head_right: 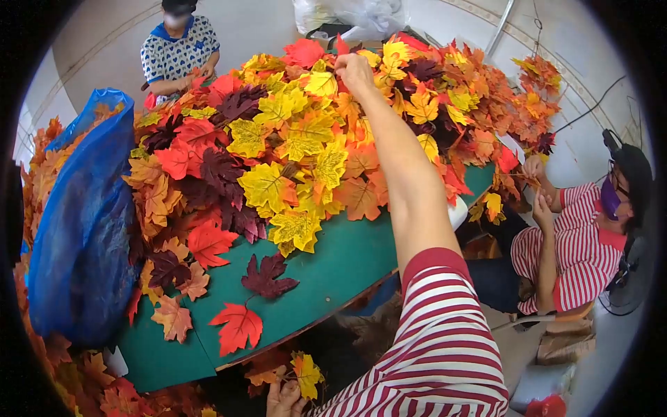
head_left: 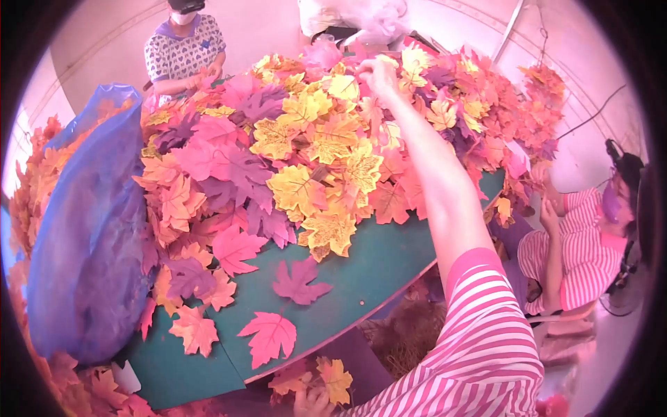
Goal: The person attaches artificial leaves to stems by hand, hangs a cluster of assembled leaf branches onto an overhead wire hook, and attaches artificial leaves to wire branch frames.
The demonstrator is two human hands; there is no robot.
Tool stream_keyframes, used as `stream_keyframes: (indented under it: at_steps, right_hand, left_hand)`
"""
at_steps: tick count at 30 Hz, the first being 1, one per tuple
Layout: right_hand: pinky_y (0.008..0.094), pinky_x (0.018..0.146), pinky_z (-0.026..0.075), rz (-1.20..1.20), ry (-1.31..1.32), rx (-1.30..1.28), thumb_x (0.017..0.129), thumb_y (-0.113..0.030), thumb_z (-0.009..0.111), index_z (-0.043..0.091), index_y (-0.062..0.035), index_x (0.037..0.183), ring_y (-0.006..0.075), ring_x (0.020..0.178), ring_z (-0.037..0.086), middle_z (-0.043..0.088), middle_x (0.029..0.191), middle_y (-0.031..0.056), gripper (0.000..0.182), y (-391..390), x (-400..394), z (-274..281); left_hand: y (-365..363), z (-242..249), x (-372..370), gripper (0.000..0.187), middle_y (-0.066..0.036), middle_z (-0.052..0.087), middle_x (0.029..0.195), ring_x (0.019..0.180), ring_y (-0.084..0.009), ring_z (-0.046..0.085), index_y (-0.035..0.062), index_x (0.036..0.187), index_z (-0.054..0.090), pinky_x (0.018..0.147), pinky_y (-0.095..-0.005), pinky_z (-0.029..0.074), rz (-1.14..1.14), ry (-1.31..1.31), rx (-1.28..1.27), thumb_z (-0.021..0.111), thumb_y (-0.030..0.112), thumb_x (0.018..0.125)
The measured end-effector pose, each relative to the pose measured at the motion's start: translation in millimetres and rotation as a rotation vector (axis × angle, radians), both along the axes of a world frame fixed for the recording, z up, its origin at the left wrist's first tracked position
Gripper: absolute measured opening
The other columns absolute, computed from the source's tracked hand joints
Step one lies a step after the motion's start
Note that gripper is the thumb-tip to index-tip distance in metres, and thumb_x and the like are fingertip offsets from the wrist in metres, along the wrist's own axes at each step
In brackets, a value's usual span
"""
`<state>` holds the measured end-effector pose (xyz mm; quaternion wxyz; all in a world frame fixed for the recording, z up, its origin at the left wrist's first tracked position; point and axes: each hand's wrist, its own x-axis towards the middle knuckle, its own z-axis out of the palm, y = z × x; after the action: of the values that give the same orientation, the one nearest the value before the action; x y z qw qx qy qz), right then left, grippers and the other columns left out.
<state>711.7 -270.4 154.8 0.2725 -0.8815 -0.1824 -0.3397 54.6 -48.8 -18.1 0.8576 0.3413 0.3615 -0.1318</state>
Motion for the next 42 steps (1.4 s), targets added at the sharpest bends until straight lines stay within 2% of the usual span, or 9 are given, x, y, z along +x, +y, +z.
stream_keyframes:
  at_steps: [7, 18, 24, 26, 28, 31, 35, 38, 42]
  right_hand:
    - [0.0427, 0.071, 0.053, 0.151, -0.399, -0.336, 0.079, -0.012, 0.074, 0.067, -0.0029, 0.089, 0.0372, 0.079, 0.066, 0.067, 0.082, 0.0184, 0.015, 33.0, -73.7, 52.3]
    - [0.0427, 0.075, 0.047, 0.176, -0.197, -0.042, 0.082, -0.019, 0.075, 0.063, 0.0005, 0.083, 0.0328, 0.083, 0.06, 0.059, 0.078, 0.0146, 0.023, 9.6, -137.1, 38.9]
    - [0.0376, 0.076, 0.049, 0.053, 0.181, 0.081, 0.08, -0.033, 0.078, 0.066, 0.0006, 0.072, 0.029, 0.078, 0.063, 0.065, 0.08, 0.0158, 0.036, 3.7, -165.4, 50.0]
    - [0.037, 0.075, 0.05, 0.296, -0.164, 0.048, 0.082, -0.035, 0.076, 0.069, -0.0033, 0.077, 0.0249, 0.076, 0.063, 0.065, 0.079, 0.0093, 0.033, -4.5, -159.7, 54.6]
    - [0.0275, 0.058, 0.049, 0.125, 0.259, -0.042, 0.09, -0.028, 0.071, 0.067, -0.0037, 0.083, 0.0098, 0.061, 0.06, 0.067, 0.079, 0.0024, 0.026, 33.3, -259.9, 83.7]
    - [0.0316, 0.062, 0.049, 0.688, 0.35, -0.083, 0.087, -0.024, 0.071, 0.064, -0.0027, 0.083, 0.018, 0.066, 0.062, 0.065, 0.078, 0.0063, 0.022, 85.2, -392.7, 50.7]
    - [0.037, 0.067, 0.05, 1.362, 0.803, -0.144, 0.082, -0.017, 0.072, 0.06, -0.0015, 0.085, 0.0289, 0.073, 0.063, 0.062, 0.077, 0.0115, 0.019, 133.6, -537.3, -15.0]
    - [0.0401, 0.07, 0.05, 1.31, 1.114, -0.029, 0.083, -0.016, 0.07, 0.057, 0.0002, 0.091, 0.0342, 0.081, 0.064, 0.062, 0.082, 0.0139, 0.022, 135.9, -582.0, -80.1]
    - [0.0389, 0.073, 0.05, 0.997, 1.118, 0.074, 0.084, -0.007, 0.069, 0.057, 0.0011, 0.093, 0.0344, 0.083, 0.064, 0.062, 0.088, 0.0153, 0.017, 116.9, -605.1, -122.5]
  left_hand:
    - [3.0, -8.3, 4.6, 0.042, -0.002, 0.062, 0.118, 0.108, -0.0132, 0.061, 0.0043, 0.136, 0.054, 0.092, -0.0271, 0.049, 0.066, 0.003, 0.059, 0.065, 0.011, 0.096]
    - [14.0, -44.0, -27.0, 0.024, -0.004, 0.066, 0.098, 0.082, -0.0133, 0.066, 0.0088, 0.126, 0.056, 0.069, -0.0317, 0.059, -0.057, 0.037, 0.428, 0.05, 0.01, 0.102]
    - [20.3, -40.3, -40.1, 0.025, -0.002, 0.064, 0.087, 0.073, -0.0077, 0.059, -0.0003, 0.122, 0.061, 0.063, -0.0222, 0.048, -0.05, -0.183, 0.554, 0.056, 0.005, 0.097]
    - [17.1, -22.8, -39.5, 0.019, 0.002, 0.06, 0.079, 0.067, -0.005, 0.054, -0.0027, 0.111, 0.066, 0.057, -0.0202, 0.042, -0.081, -0.196, 0.621, 0.061, 0.011, 0.098]
    - [18.8, -35.2, -36.7, 0.02, 0.004, 0.055, 0.072, 0.062, -0.0028, 0.048, -0.0025, 0.1, 0.07, 0.053, -0.0195, 0.037, -0.052, -0.326, 0.667, 0.062, 0.016, 0.099]
    - [15.4, -20.2, -36.2, 0.022, -0.01, 0.071, 0.106, 0.096, -0.0111, 0.064, -0.0081, 0.111, 0.067, 0.085, -0.0239, 0.051, -0.019, -0.214, 0.582, 0.063, 0.006, 0.095]
    - [10.5, -1.4, -45.1, 0.022, -0.005, 0.069, 0.101, 0.095, -0.009, 0.063, -0.0042, 0.107, 0.066, 0.083, -0.0248, 0.051, 0.105, -0.327, 0.364, 0.067, 0.011, 0.091]
    - [24.7, 0.3, -50.2, 0.027, -0.003, 0.067, 0.102, 0.094, -0.0074, 0.061, 0.0, 0.109, 0.063, 0.08, -0.0223, 0.05, -0.036, -0.553, 0.754, 0.07, 0.018, 0.091]
    - [26.4, -6.6, -62.7, 0.022, -0.005, 0.067, 0.103, 0.091, -0.0078, 0.063, 0.0009, 0.117, 0.062, 0.079, -0.0207, 0.052, 0.184, -0.234, 0.133, 0.06, 0.014, 0.1]
